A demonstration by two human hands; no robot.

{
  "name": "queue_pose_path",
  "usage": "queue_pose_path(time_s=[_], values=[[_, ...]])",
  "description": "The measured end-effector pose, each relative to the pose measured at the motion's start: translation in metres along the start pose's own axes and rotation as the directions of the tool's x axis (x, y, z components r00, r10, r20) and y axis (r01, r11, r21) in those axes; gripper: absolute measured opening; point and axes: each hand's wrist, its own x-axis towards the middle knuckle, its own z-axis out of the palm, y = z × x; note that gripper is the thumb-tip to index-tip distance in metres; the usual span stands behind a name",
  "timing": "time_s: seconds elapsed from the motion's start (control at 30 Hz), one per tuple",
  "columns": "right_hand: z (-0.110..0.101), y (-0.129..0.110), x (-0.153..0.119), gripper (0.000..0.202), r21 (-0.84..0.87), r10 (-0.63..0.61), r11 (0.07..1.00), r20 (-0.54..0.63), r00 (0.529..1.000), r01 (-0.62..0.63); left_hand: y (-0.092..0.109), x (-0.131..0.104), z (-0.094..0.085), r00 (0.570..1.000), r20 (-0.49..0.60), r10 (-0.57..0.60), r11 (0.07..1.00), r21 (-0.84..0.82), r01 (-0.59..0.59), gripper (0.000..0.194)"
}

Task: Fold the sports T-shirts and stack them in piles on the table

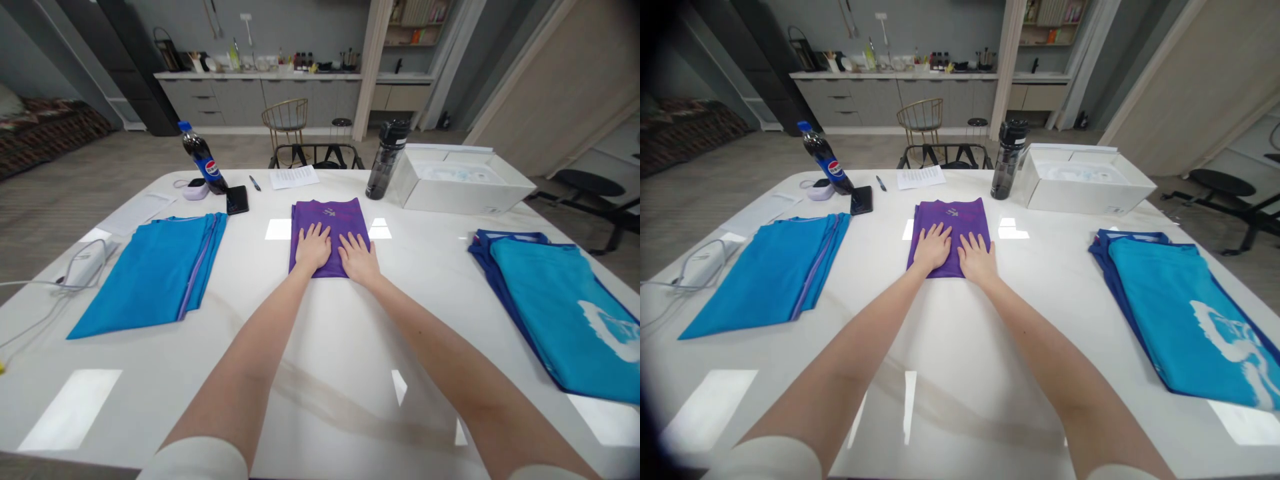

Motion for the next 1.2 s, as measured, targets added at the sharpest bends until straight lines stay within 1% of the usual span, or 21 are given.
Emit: queue_pose_path(time_s=[0.1, 0.17, 0.23, 0.3, 0.4, 0.47, 0.57, 0.67, 0.77, 0.83, 0.87, 0.93, 0.97, 1.0, 1.03, 1.07, 1.13, 1.17, 1.2], values=[[-0.002, 0.015, -0.014, 0.064, -0.024, 0.032, 0.999, -0.014, 0.999, -0.033, 0.004, -0.005, -0.003, 0.999, -0.034, 0.023, 1.0, -0.01, -0.023, 0.052], [-0.005, 0.02, -0.017, 0.065, -0.031, 0.047, 0.998, -0.007, 0.999, -0.047, 0.008, -0.014, -0.005, 0.996, -0.037, 0.084, 0.996, -0.022, -0.085, 0.052], [-0.006, 0.021, -0.018, 0.065, -0.033, 0.056, 0.998, 0.001, 0.998, -0.056, 0.009, -0.028, -0.006, 0.985, 0.002, 0.17, 0.985, -0.038, -0.17, 0.052], [-0.006, 0.02, -0.018, 0.066, -0.033, 0.055, 0.998, 0.004, 0.998, -0.055, 0.006, -0.044, -0.007, 0.977, 0.053, 0.208, 0.978, -0.04, -0.206, 0.054], [-0.005, 0.019, -0.017, 0.066, -0.033, 0.048, 0.998, 0.005, 0.999, -0.048, -0.001, -0.068, -0.009, 0.979, 0.093, 0.18, 0.984, -0.002, -0.181, 0.059], [-0.006, 0.018, -0.018, 0.067, -0.033, 0.051, 0.998, 0.014, 0.999, -0.051, -0.004, -0.08, -0.011, 0.979, 0.109, 0.173, 0.984, 0.026, -0.177, 0.064], [-0.011, 0.016, -0.021, 0.069, -0.034, 0.01, 0.999, 0.05, 0.999, -0.008, -0.002, -0.09, -0.016, 0.977, 0.153, 0.147, 0.987, 0.046, -0.155, 0.071], [-0.016, 0.015, -0.031, 0.07, -0.035, -0.069, 0.997, 0.08, 0.994, 0.072, 0.002, -0.096, -0.021, 0.98, 0.189, 0.068, 0.996, 0.05, -0.079, 0.076], [-0.017, 0.022, -0.048, 0.072, -0.011, -0.075, 0.997, 0.094, 0.993, 0.076, -0.001, -0.107, -0.024, 0.982, 0.183, 0.036, 0.999, 0.027, -0.042, 0.075], [-0.015, 0.032, -0.061, 0.072, 0.029, -0.066, 0.998, 0.077, 0.995, 0.064, -0.011, -0.119, -0.025, 0.986, 0.163, 0.039, 0.999, -0.023, -0.036, 0.068], [-0.013, 0.039, -0.068, 0.071, 0.061, -0.069, 0.996, 0.046, 0.997, 0.066, -0.017, -0.126, -0.027, 0.989, 0.145, 0.037, 0.998, -0.058, -0.029, 0.063], [-0.008, 0.054, -0.079, 0.067, 0.16, -0.07, 0.984, -0.079, 0.994, 0.082, -0.032, -0.14, -0.029, 0.997, 0.07, 0.008, 0.991, -0.131, 0.001, 0.055], [-0.006, 0.061, -0.084, 0.065, 0.222, -0.045, 0.972, -0.166, 0.985, 0.082, -0.038, -0.146, -0.03, 0.999, 0.011, -0.031, 0.986, -0.164, 0.032, 0.052], [-0.004, 0.067, -0.087, 0.063, 0.287, 0.005, 0.956, -0.244, 0.97, 0.068, -0.044, -0.151, -0.032, 0.994, -0.055, -0.091, 0.978, -0.192, 0.079, 0.049], [-0.003, 0.072, -0.088, 0.06, 0.348, 0.072, 0.937, -0.295, 0.953, 0.037, -0.047, -0.155, -0.033, 0.979, -0.119, -0.166, 0.967, -0.214, 0.138, 0.046], [-0.002, 0.074, -0.089, 0.057, 0.395, 0.142, 0.919, -0.31, 0.94, -0.008, -0.05, -0.157, -0.033, 0.955, -0.169, -0.245, 0.952, -0.228, 0.204, 0.042], [-0.002, 0.076, -0.088, 0.051, 0.421, 0.237, 0.901, -0.269, 0.934, -0.107, -0.049, -0.159, -0.034, 0.902, -0.222, -0.371, 0.92, -0.221, 0.324, 0.037], [-0.002, 0.074, -0.087, 0.047, 0.405, 0.258, 0.903, -0.241, 0.936, -0.144, -0.048, -0.159, -0.034, 0.885, -0.234, -0.402, 0.911, -0.199, 0.361, 0.036], [-0.003, 0.073, -0.087, 0.043, 0.378, 0.265, 0.911, -0.224, 0.938, -0.168, -0.045, -0.158, -0.034, 0.88, -0.239, -0.41, 0.911, -0.166, 0.379, 0.036]])
